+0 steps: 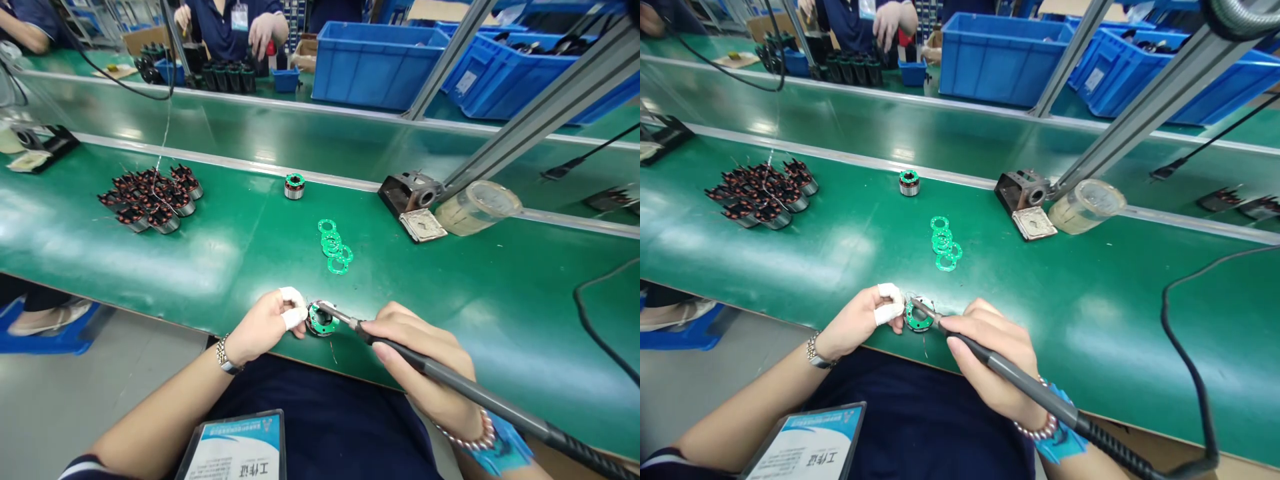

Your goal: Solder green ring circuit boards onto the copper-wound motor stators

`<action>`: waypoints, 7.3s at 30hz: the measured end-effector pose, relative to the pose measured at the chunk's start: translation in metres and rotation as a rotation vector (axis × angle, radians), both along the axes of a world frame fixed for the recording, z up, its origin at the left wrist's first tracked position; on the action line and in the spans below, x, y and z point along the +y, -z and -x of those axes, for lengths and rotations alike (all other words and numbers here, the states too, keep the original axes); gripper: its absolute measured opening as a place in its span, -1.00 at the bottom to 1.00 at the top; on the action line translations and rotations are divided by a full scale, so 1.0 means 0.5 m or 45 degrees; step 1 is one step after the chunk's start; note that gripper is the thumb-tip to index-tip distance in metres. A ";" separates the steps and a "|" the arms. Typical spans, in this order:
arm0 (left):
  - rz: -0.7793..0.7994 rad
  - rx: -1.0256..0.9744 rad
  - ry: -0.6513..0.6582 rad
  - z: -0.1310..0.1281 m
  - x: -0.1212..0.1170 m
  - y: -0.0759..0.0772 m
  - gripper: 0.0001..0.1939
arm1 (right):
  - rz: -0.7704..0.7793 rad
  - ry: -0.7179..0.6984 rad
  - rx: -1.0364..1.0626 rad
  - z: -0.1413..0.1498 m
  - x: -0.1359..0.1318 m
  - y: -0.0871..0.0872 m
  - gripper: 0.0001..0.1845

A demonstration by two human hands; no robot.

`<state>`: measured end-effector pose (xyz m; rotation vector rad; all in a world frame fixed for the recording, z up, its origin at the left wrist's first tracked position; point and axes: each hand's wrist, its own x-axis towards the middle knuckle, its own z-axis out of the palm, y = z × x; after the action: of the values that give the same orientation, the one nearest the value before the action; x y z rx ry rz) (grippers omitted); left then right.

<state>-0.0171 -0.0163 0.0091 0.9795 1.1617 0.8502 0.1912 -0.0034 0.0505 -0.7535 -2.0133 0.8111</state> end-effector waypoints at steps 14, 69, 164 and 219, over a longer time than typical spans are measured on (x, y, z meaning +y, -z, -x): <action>-0.001 0.016 -0.006 0.000 0.000 0.000 -0.88 | 0.041 -0.076 -0.086 0.001 0.001 0.002 -0.79; 0.095 -0.010 -0.074 0.000 -0.022 -0.014 -0.85 | -0.324 -0.105 -0.167 0.085 0.027 0.064 -0.76; -0.986 1.279 -0.152 -0.014 -0.078 0.040 -0.72 | -0.158 0.157 -0.175 0.095 -0.016 0.119 -0.70; -1.018 0.903 0.064 0.017 -0.048 0.037 -0.76 | 0.027 -0.077 -0.242 0.039 0.018 0.092 -0.52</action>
<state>-0.0257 -0.0403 -0.0096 2.0777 1.3893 0.9777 0.1716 0.0058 0.0046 -0.8109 -2.2086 0.8226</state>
